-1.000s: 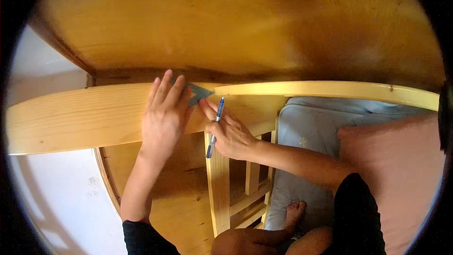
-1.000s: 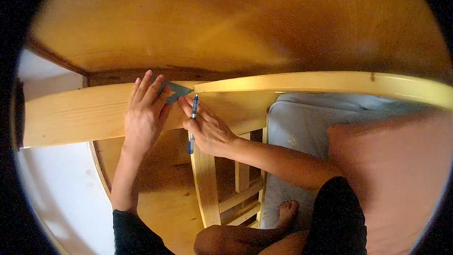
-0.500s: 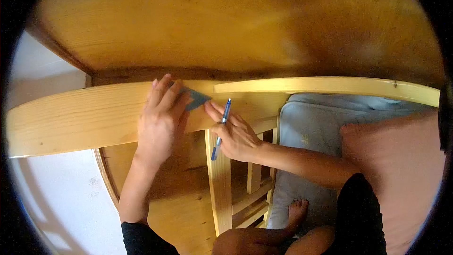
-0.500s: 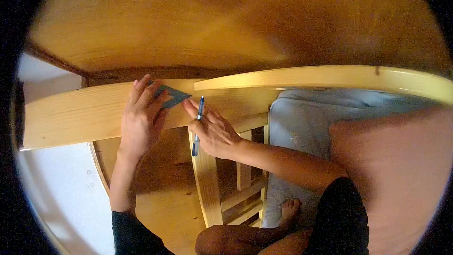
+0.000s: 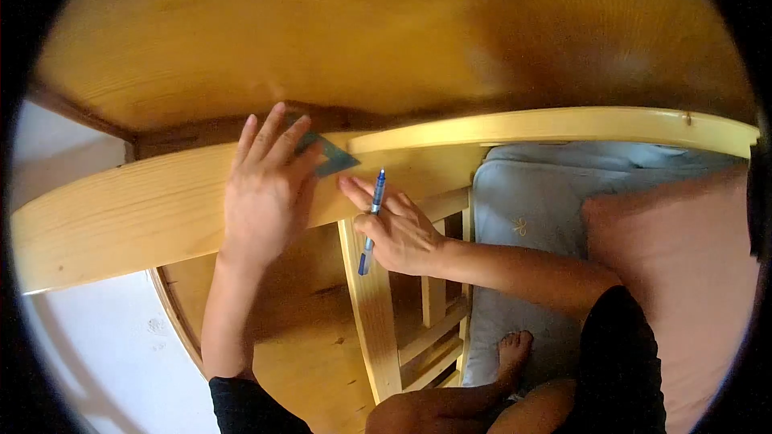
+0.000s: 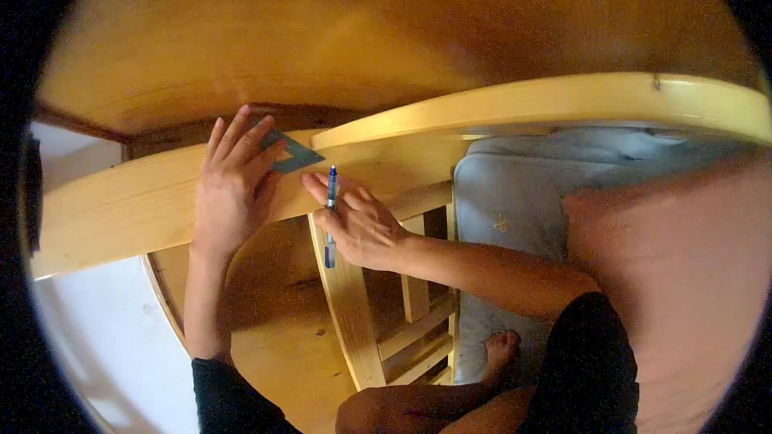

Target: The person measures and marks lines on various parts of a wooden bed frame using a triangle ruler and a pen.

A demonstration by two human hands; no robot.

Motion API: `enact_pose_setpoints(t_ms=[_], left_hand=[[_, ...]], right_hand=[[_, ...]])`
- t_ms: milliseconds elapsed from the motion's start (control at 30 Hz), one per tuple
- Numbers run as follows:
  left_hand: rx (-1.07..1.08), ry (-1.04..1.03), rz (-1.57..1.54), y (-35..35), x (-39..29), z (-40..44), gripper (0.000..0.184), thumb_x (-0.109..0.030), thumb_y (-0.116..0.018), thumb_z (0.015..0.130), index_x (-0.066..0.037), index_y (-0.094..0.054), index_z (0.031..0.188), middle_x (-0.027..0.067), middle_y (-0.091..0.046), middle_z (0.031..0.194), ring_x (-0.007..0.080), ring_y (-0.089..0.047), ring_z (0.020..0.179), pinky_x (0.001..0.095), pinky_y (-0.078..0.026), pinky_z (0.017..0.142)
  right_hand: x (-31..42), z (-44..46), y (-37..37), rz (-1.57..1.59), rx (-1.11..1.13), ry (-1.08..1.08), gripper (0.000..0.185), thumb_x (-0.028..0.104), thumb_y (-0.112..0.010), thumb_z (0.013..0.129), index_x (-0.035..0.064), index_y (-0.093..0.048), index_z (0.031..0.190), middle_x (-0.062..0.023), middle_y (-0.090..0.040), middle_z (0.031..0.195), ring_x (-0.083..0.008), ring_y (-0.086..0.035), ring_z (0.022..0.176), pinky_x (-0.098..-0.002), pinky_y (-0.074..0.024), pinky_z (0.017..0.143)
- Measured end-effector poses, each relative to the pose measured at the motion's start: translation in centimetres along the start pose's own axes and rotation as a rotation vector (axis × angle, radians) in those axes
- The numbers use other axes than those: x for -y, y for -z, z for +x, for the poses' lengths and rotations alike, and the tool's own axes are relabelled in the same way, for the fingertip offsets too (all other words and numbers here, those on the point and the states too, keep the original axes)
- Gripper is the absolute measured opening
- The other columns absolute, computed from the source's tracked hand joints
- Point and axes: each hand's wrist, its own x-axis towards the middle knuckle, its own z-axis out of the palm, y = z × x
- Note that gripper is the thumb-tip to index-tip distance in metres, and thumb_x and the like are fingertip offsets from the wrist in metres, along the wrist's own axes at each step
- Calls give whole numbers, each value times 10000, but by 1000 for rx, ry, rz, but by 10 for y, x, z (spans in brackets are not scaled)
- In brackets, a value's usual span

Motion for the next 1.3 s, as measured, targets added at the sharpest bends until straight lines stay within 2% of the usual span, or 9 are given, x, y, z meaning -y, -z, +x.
enact_pose_setpoints(t_ms=[233, 433, 533, 600, 700, 767, 867, 1233, 1300], left_hand=[[28, 12, 21, 1, 3, 0, 376, -32, -667, 744, -68, -680, 1119, 128, -563, 1331, 353, -455, 1305, 526, -300, 1123], [55, 1, 53, 0, 1, 3, 368, -49, -644, 766, -65, -672, 1132, 124, -557, 1341, 340, -504, 1247, 528, -294, 1123], [61, 6, 56, -2, 1, 3, 368, -58, -636, 774, -64, -668, 1140, 120, -556, 1344, 339, -525, 1214, 527, -295, 1121], [62, 11, 53, -2, 0, 4, 370, -60, -634, 776, -65, -666, 1145, 117, -556, 1345, 338, -532, 1202, 526, -296, 1120], [84, 23, 35, -1, 0, 5, 364, -52, -623, 780, -77, -673, 1140, 113, -557, 1343, 334, -534, 1203, 525, -299, 1118], [3, -9, 99, -2, 1, 5, 352, -16, -597, 749, -78, -685, 1084, 143, -586, 1281, 307, -574, 1127, 520, -348, 1081], [16, -12, 96, -1, 6, -1, 354, -19, -585, 759, -79, -689, 1092, 157, -578, 1280, 306, -578, 1122, 523, -354, 1077], [9, -18, 107, -3, 6, 3, 343, -24, -568, 784, -79, -687, 1101, 177, -572, 1269, 326, -554, 1189, 528, -339, 1087], [4, -26, 113, -4, 6, 3, 341, -21, -565, 784, -74, -687, 1099, 180, -571, 1268, 328, -552, 1191, 527, -340, 1086]], right_hand=[[5, 2, -7, 4, -49, -19, 159, 82, -541, 868, 22, -469, 997, -320, -359, 1436, -481, -410, 1284, -552, -372, 1029], [9, -5, -12, 81, -142, 2, 100, 97, -538, 868, 30, -485, 920, -302, -403, 1410, -443, -448, 1259, -532, -391, 1013], [8, -4, -10, 54, -158, 22, 93, 123, -535, 880, 45, -486, 891, -264, -468, 1370, -399, -505, 1204, -490, -436, 951], [5, -5, -5, 16, -183, 98, 159, 153, -617, 851, 59, -492, 883, -209, -548, 1291, -359, -571, 1094, -447, -471, 861], [4, -4, 3, 110, -205, 27, 250, 179, -709, 798, 69, -502, 887, -154, -600, 1219, -326, -608, 1007, -424, -484, 799], [0, -3, 4, 130, -243, 38, 279, 179, -736, 776, 70, -508, 894, -145, -607, 1197, -321, -612, 987, -427, -487, 790], [-2, 1, -2, 130, -278, 33, 299, 179, -757, 763, 73, -518, 909, -130, -615, 1166, -315, -615, 967, -427, -490, 778], [1, 2, 1, 127, -271, 56, 290, 168, -756, 742, 98, -543, 926, -105, -606, 1130, -294, -606, 968, -416, -491, 786], [0, 3, 3, 162, -262, 65, 336, 173, -759, 740, 91, -553, 993, -120, -595, 1100, -313, -601, 953, -422, -489, 797]])
